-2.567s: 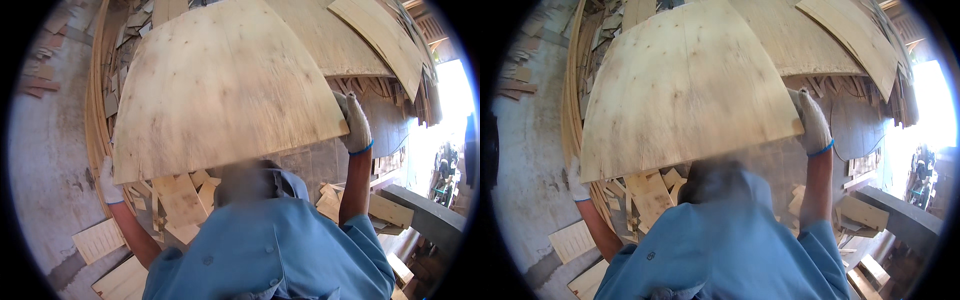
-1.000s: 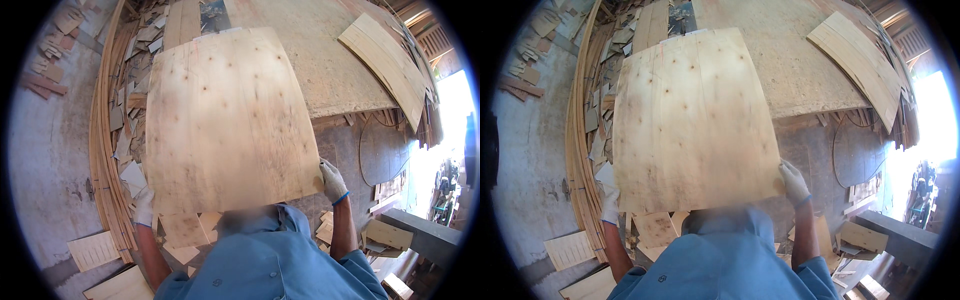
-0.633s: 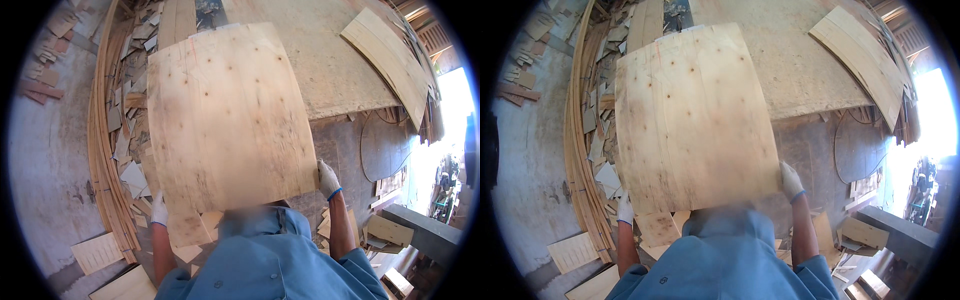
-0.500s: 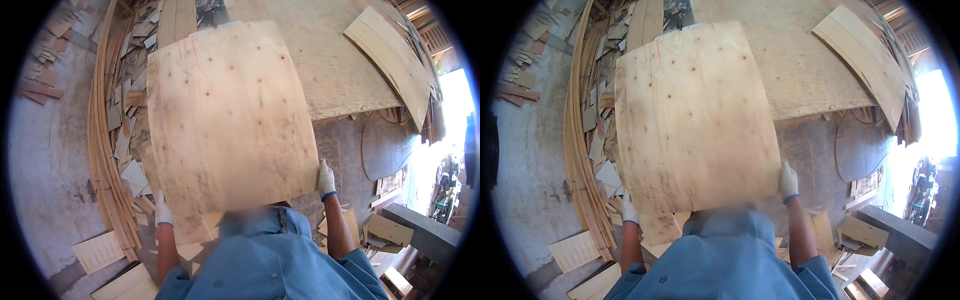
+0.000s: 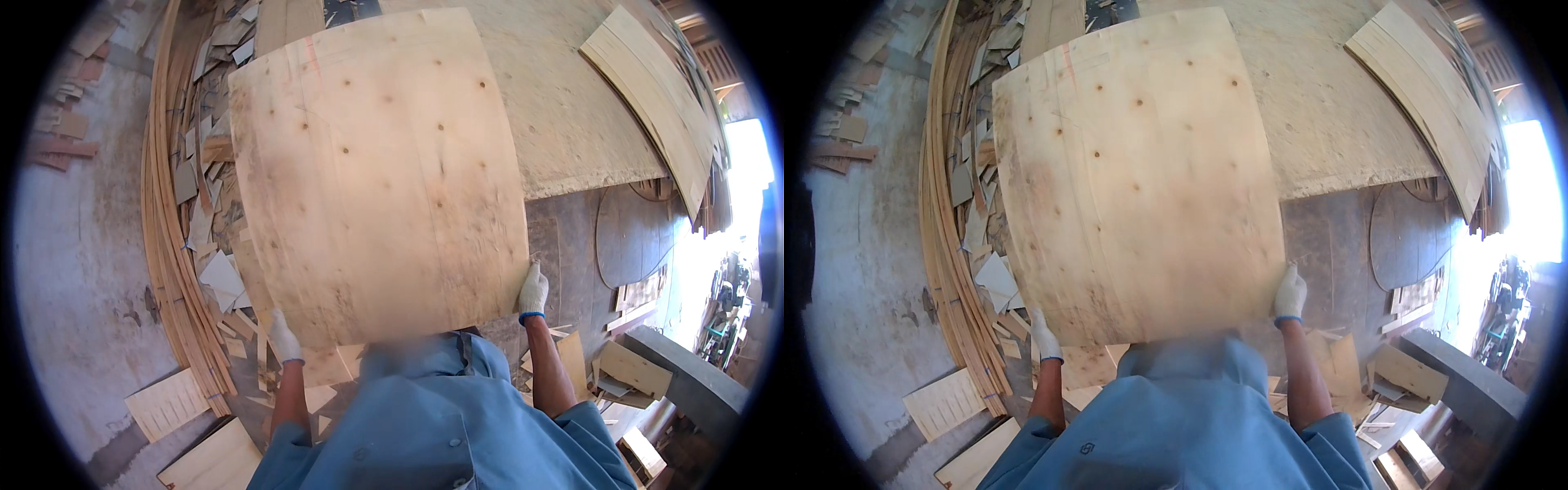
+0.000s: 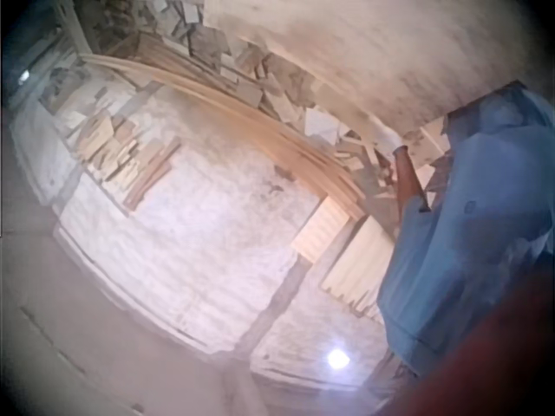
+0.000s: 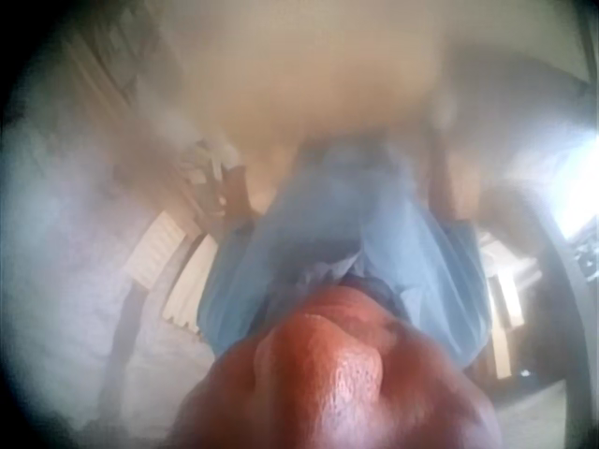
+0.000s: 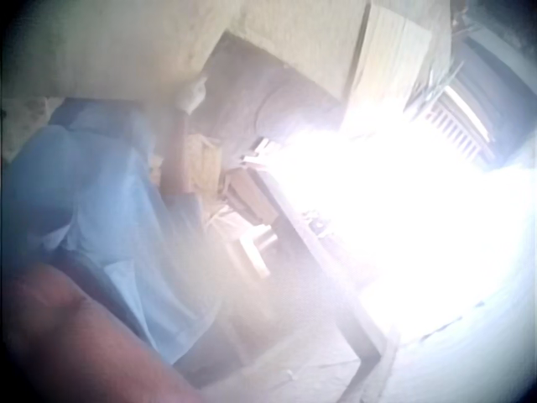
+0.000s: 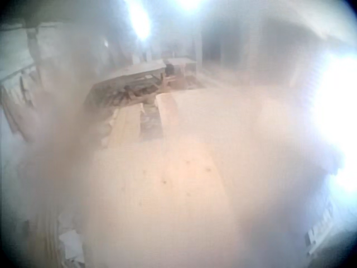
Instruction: The person uses a nail gun to fasten a thin wooden strip along the edge of a large plywood panel. They then lift and reposition the panel on the workbench, aligning it with other pieces before continuing to secure it.
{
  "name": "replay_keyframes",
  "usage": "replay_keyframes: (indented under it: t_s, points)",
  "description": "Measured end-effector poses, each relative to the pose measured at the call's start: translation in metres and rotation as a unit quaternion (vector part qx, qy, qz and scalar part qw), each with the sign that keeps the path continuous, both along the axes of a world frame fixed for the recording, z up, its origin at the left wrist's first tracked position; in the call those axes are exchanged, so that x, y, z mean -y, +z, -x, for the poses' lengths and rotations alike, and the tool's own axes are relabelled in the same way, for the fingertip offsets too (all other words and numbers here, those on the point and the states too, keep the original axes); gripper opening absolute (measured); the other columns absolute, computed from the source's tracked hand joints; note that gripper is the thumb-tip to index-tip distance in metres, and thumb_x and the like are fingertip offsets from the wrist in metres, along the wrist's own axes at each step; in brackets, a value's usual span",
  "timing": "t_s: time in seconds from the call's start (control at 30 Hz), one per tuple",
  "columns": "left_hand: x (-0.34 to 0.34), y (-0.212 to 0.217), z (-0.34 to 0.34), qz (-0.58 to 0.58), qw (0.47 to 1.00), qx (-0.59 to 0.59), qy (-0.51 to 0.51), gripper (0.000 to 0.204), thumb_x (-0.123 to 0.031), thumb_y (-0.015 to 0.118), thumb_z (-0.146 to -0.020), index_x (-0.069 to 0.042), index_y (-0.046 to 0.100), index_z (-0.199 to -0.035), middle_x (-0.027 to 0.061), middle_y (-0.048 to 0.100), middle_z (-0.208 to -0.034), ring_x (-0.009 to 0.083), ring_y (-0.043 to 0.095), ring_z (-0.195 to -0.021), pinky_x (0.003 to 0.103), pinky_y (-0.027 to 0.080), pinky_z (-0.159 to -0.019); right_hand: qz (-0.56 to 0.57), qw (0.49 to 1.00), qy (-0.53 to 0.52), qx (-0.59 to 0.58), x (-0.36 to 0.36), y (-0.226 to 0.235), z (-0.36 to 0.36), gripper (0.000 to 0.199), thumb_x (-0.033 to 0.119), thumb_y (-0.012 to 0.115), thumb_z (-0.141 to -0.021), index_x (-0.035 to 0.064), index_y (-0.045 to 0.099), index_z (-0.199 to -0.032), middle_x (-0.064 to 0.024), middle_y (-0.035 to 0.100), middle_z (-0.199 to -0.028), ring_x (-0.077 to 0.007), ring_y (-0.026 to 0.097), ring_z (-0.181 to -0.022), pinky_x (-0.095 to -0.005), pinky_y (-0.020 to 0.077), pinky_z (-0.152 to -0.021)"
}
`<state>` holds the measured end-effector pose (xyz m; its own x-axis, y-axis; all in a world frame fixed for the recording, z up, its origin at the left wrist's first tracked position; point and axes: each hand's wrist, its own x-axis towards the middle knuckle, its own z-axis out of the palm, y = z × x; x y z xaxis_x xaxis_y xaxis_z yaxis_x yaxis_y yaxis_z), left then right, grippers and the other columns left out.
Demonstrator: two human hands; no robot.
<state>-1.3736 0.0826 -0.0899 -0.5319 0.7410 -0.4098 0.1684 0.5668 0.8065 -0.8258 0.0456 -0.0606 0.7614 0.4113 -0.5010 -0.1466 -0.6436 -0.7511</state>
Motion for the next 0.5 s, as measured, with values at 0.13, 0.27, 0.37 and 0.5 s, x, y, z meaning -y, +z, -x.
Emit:
replay_keyframes:
  t_s: [0.13, 0.27, 0.37, 0.5]
  points:
    - [0.0, 0.0, -0.002, -0.044, 0.998, 0.05, 0.003, 0.06, -0.04, 0.042, -0.103, 0.012, 0.046, -0.132, 0.0108, 0.052, -0.131, 0.0184, 0.048, -0.117, 0.031, 0.036, -0.103, 0.052, 0.998, 0.02, 0.016, -0.002, 0.005, -0.001, 0.061, 0.045, 0.041, -0.1, -0.0073, 0.065, -0.081, -0.0077, 0.06, -0.064, -0.0146, 0.05, -0.061, -0.0368, 0.0393, -0.058]
    - [0.009, -0.02, 0.014, -0.038, 0.999, 0.025, -0.01, 0.057, -0.037, 0.041, -0.104, 0.012, 0.047, -0.131, 0.0105, 0.052, -0.131, 0.0178, 0.047, -0.118, 0.03, 0.035, -0.104, 0.065, 0.997, 0.025, 0.021, 0.0, -0.001, -0.005, 0.064, 0.047, 0.04, -0.099, -0.0093, 0.067, -0.084, -0.0123, 0.063, -0.065, -0.0167, 0.053, -0.063, -0.0393, 0.0415, -0.062]
    - [0.007, -0.024, 0.016, -0.032, 0.999, 0.038, -0.004, 0.055, -0.036, 0.041, -0.104, 0.012, 0.048, -0.131, 0.0095, 0.053, -0.13, 0.0175, 0.048, -0.117, 0.03, 0.036, -0.103, 0.058, 0.997, 0.029, 0.038, 0.002, -0.007, -0.005, 0.064, 0.047, 0.04, -0.099, -0.0091, 0.067, -0.084, -0.0127, 0.064, -0.066, -0.0165, 0.054, -0.064, -0.0393, 0.0418, -0.062]
    - [0.005, -0.021, 0.011, -0.03, 0.999, 0.042, 0.008, 0.053, -0.035, 0.041, -0.104, 0.011, 0.05, -0.129, 0.0079, 0.054, -0.126, 0.0168, 0.049, -0.113, 0.03, 0.038, -0.101, 0.047, 0.997, 0.03, 0.05, 0.002, -0.009, -0.003, 0.064, 0.047, 0.04, -0.099, -0.0094, 0.067, -0.086, -0.0133, 0.065, -0.068, -0.0165, 0.054, -0.065, -0.0392, 0.0424, -0.062]
